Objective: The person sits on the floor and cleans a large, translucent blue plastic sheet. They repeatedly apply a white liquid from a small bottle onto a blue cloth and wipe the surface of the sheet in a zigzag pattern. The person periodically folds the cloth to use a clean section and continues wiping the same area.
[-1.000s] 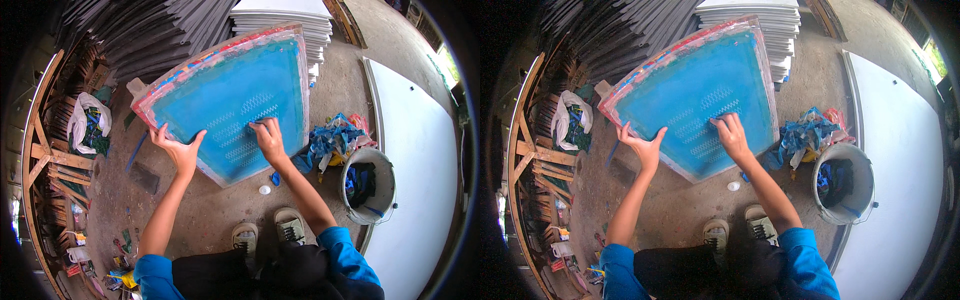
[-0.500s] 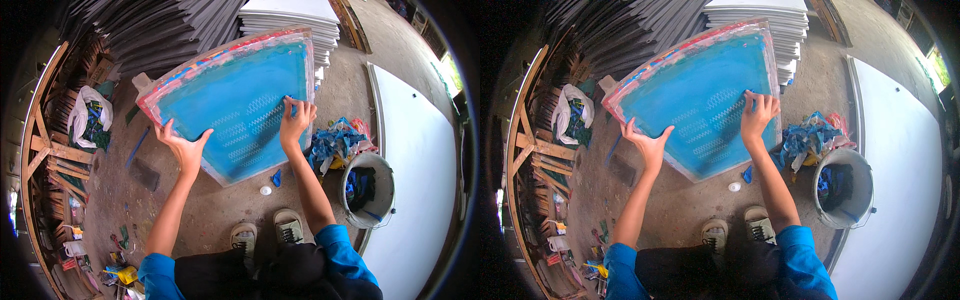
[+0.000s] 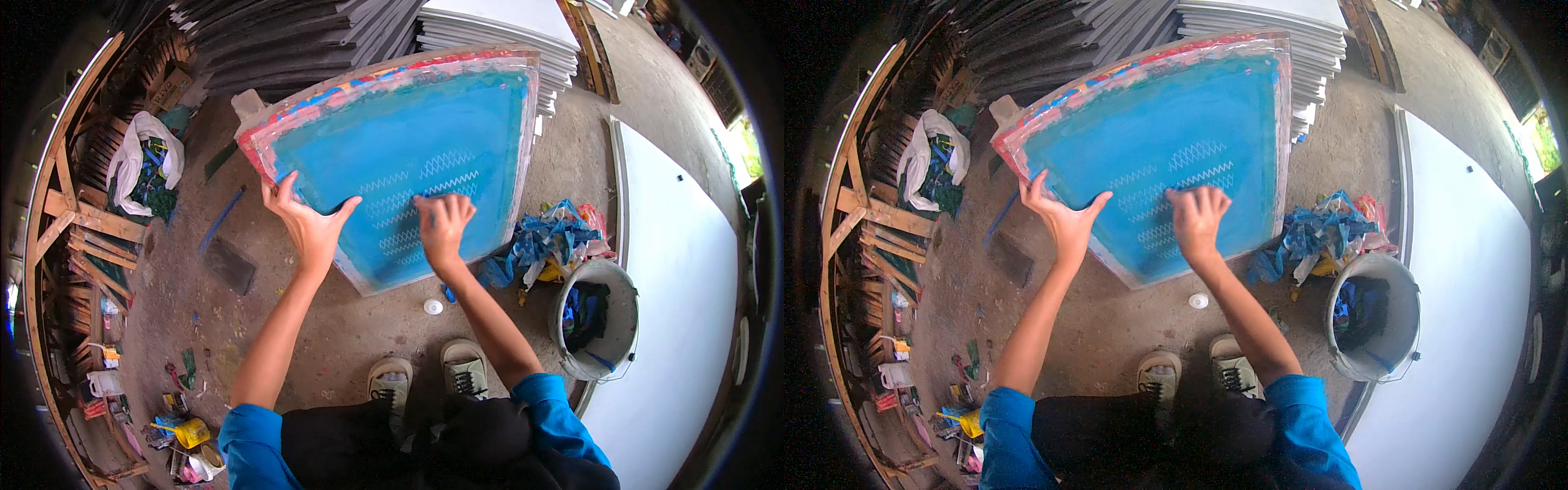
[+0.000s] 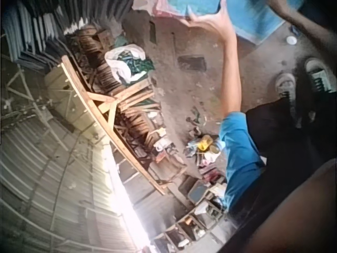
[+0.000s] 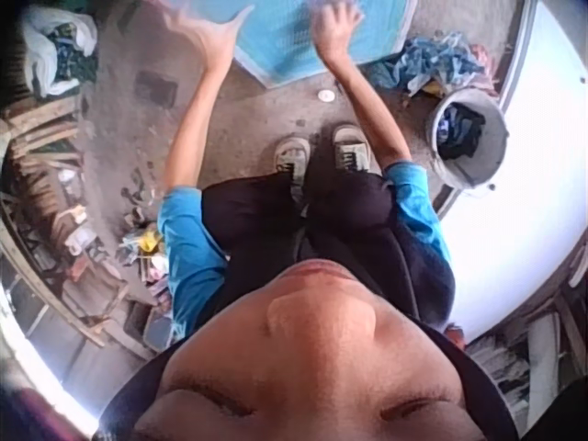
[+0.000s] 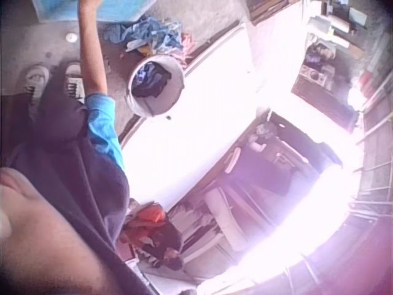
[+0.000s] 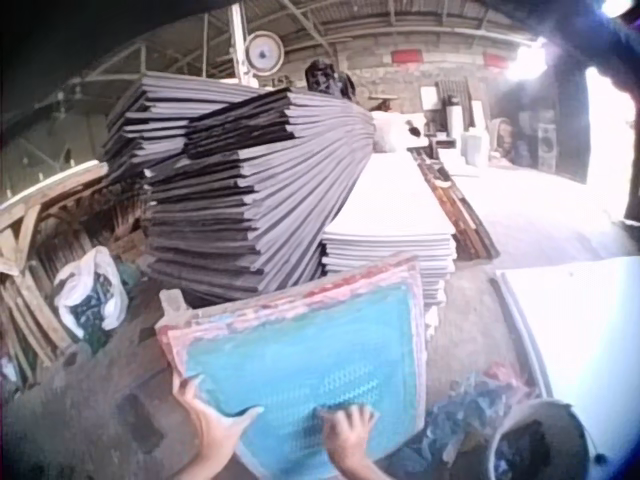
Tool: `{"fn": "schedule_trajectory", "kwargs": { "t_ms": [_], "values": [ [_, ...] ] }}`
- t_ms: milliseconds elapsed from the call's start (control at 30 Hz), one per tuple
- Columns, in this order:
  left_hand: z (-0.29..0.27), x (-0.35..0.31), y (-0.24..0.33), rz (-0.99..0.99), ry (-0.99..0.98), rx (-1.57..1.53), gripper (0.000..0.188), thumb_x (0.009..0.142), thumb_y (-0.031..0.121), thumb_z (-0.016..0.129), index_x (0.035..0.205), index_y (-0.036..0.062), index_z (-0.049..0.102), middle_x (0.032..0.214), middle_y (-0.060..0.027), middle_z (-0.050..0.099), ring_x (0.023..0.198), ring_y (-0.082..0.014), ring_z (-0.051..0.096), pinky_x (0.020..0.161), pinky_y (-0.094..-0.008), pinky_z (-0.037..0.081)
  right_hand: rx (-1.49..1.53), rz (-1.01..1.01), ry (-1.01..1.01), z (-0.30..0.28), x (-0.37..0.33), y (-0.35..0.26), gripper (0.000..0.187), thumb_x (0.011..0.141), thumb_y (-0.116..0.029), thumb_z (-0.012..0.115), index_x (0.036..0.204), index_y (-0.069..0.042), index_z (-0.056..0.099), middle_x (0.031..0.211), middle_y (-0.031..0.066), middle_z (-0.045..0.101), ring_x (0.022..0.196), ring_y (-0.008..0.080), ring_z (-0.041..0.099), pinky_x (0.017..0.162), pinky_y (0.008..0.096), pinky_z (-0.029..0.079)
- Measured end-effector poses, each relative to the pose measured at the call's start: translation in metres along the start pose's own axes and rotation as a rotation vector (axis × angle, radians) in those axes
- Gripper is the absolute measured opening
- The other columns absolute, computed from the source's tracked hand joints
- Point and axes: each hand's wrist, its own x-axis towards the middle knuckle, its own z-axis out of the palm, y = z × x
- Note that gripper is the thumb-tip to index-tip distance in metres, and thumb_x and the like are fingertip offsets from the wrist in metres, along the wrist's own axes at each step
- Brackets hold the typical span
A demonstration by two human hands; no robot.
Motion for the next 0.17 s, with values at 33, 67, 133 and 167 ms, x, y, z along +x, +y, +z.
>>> {"fn": "schedule_trajectory", "kwargs": {
  "t_ms": [33,67,133,167],
  "values": [
    [-0.001,0.0,0.0,0.006,-0.001,0.003,0.099,0.053,0.028,0.087,0.125,0.005,0.024,0.128,-0.0238,0.016,0.122,-0.0381,0.022,0.097,-0.0493,0.03,-0.003,-0.026,0.014,0.0,0.004,-0.001,0.012,0.071,-0.007,0.068,0.077,-0.015,0.061,0.074,0.0024,0.051,0.078,0.0215,0.047,0.072,0.0362,0.031],
    [-0.002,-0.001,0.0,-0.019,-0.009,-0.013,0.099,0.053,0.028,0.087,0.125,0.0056,0.024,0.129,-0.0239,0.016,0.122,-0.0381,0.022,0.097,-0.0494,0.03,-0.002,-0.046,0.023,-0.001,0.012,-0.005,0.013,0.07,-0.008,0.068,0.078,-0.016,0.061,0.075,0.0027,0.051,0.078,0.0207,0.047,0.073,0.0363,0.031],
    [-0.001,-0.001,0.002,-0.066,-0.015,-0.05,0.099,0.053,0.028,0.087,0.126,0.0067,0.024,0.13,-0.0239,0.015,0.122,-0.0382,0.022,0.097,-0.0496,0.03,0.01,-0.071,0.044,0.001,0.028,-0.008,0.014,0.069,-0.009,0.068,0.079,-0.017,0.061,0.076,0.0037,0.05,0.079,0.02,0.048,0.073,0.0362,0.031],
    [-0.002,-0.002,0.001,-0.056,-0.015,-0.032,0.098,0.055,0.028,0.087,0.127,0.0087,0.024,0.13,-0.023,0.015,0.122,-0.0381,0.022,0.097,-0.0492,0.03,0.022,-0.077,0.055,0.004,0.036,-0.008,0.013,0.069,-0.01,0.069,0.078,-0.017,0.061,0.077,0.0044,0.05,0.08,0.0202,0.048,0.074,0.036,0.031]
  ]
}}
